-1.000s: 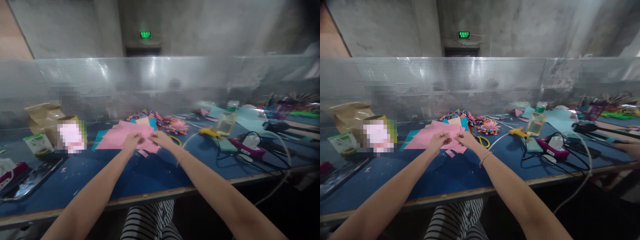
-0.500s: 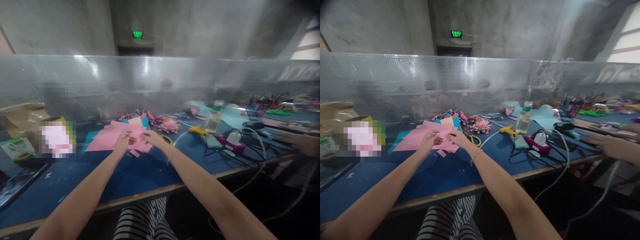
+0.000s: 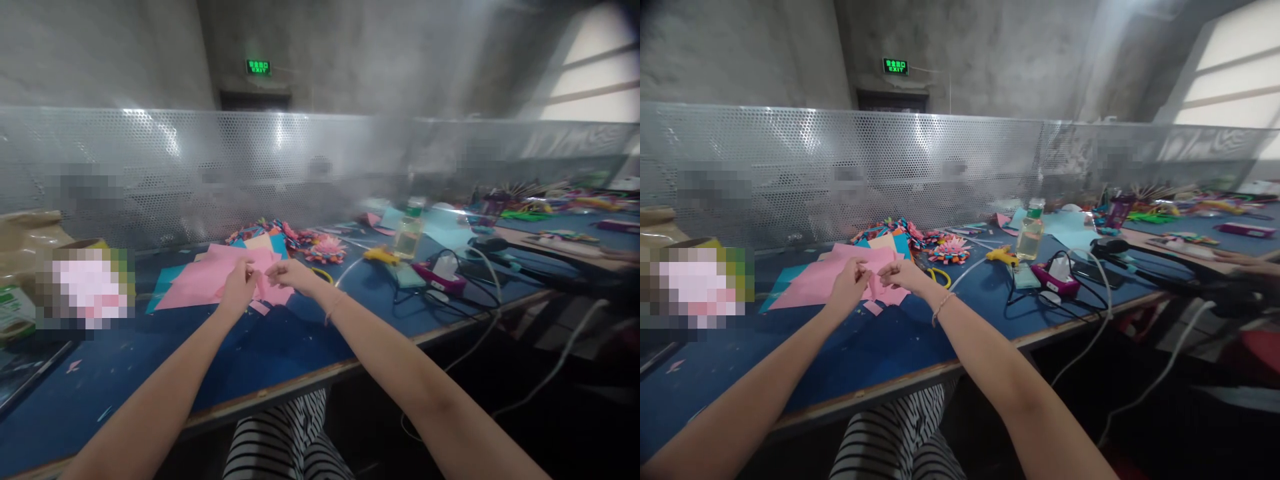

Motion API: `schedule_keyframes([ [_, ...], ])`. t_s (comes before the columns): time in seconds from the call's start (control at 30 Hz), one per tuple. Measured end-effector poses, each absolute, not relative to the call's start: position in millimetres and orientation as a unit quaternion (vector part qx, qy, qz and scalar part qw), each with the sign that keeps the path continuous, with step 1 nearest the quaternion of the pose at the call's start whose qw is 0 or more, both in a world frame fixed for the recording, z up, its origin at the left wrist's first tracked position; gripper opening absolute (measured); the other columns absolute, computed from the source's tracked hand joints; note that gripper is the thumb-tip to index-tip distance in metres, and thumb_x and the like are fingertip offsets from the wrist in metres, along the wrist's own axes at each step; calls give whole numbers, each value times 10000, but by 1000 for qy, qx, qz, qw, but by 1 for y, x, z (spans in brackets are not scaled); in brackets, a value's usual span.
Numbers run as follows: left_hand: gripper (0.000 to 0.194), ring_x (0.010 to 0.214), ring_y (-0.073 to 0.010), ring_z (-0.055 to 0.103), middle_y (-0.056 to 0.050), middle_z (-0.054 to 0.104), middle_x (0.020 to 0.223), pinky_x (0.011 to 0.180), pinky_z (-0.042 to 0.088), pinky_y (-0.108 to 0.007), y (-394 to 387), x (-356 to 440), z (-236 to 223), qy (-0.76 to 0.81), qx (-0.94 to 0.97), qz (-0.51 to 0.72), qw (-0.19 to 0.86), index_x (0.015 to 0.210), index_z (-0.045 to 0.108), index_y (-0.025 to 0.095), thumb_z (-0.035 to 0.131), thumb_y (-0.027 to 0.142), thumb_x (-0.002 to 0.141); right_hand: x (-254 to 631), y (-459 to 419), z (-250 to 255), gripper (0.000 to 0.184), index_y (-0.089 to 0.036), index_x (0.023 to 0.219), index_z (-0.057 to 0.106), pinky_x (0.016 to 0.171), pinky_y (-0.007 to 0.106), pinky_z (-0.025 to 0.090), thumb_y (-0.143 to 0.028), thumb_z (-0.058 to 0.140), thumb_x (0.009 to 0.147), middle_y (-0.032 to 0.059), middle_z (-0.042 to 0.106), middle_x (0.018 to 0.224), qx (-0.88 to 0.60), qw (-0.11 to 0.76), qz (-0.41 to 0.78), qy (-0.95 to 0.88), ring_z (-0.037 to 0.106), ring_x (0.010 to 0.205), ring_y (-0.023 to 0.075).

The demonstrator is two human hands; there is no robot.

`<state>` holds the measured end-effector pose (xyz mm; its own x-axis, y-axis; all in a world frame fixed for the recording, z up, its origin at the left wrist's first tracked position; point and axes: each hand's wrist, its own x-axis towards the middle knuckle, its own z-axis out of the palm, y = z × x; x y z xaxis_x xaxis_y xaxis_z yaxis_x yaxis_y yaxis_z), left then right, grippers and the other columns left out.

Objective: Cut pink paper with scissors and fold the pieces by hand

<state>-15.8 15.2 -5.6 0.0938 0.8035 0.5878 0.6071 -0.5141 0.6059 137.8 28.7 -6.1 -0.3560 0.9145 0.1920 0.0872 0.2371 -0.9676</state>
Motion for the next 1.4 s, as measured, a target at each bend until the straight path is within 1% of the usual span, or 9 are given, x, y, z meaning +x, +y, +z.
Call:
schedule_keyframes([
  [0.17, 256, 633, -108, 532, -27, 549, 794, 590, 435, -251, 20, -13, -9, 471, 710, 501, 152, 917, 446, 165, 483, 219, 669, 137, 31, -7, 156, -136, 711, 561, 478, 154, 383, -142, 588, 558, -39, 534, 569, -401, 459, 440, -659, 482, 509, 43],
  [0.4, 339, 760, -154, 556, -66, 545, 896, 626, 468, -285, 19, -8, -12, 440, 658, 532, 300, 873, 487, 156, 579, 343, 605, 136, 26, -3, 146, -127, 712, 538, 506, 173, 390, -201, 594, 598, -33, 524, 570, -380, 449, 376, -716, 465, 517, 51],
  [0.57, 336, 658, -138, 565, -41, 569, 738, 636, 480, -316, 15, -6, -9, 431, 591, 529, 431, 765, 512, 128, 609, 383, 569, 130, 26, -5, 111, -124, 689, 539, 547, 182, 392, -173, 595, 607, -21, 543, 588, -362, 444, 334, -749, 483, 561, 62],
  [0.77, 266, 589, -118, 561, -8, 566, 639, 628, 470, -300, 9, -5, -5, 409, 537, 537, 507, 702, 510, 129, 634, 275, 517, 130, 28, -11, 156, -124, 759, 549, 555, 183, 386, -213, 580, 635, -14, 551, 627, -357, 429, 333, -760, 492, 578, 67],
  [0.9, 207, 493, -81, 503, 24, 527, 566, 499, 427, -223, 7, -7, -5, 431, 517, 548, 498, 682, 514, 137, 589, 226, 511, 133, 19, -2, 167, -141, 712, 566, 545, 179, 347, -296, 503, 715, -11, 547, 621, -376, 418, 207, -800, 467, 573, 67],
  [1.0, 194, 498, -76, 485, 15, 536, 605, 460, 391, -197, 8, -9, -7, 447, 510, 538, 500, 661, 514, 136, 576, 208, 491, 141, 10, 21, 289, -141, 582, 538, 536, 188, 315, -298, 400, 780, -8, 510, 547, -393, 436, 83, -805, 438, 546, 71],
  [1.1, 200, 531, -79, 488, 5, 541, 644, 456, 370, -181, 9, -11, -9, 470, 512, 540, 474, 658, 517, 138, 581, 203, 480, 161, 5, 50, 314, -141, 573, 531, 519, 191, 304, -290, 362, 792, -11, 501, 529, -409, 468, 50, -782, 432, 515, 70],
  [1.27, 170, 516, -71, 460, 3, 533, 638, 436, 339, -168, 6, -9, -5, 484, 520, 542, 449, 638, 517, 140, 577, 209, 495, 233, 3, 81, 276, -148, 568, 582, 488, 216, 272, -303, 434, 741, -7, 487, 480, -502, 383, -5, -776, 403, 470, 78],
  [1.4, 135, 540, -84, 464, -5, 533, 644, 442, 332, -172, 5, -10, -8, 474, 544, 548, 424, 615, 517, 142, 566, 209, 508, 327, -3, 86, 229, -136, 616, 622, 502, 230, 300, -315, 505, 699, 41, 569, 572, -612, 340, 6, -714, 439, 504, 90],
])
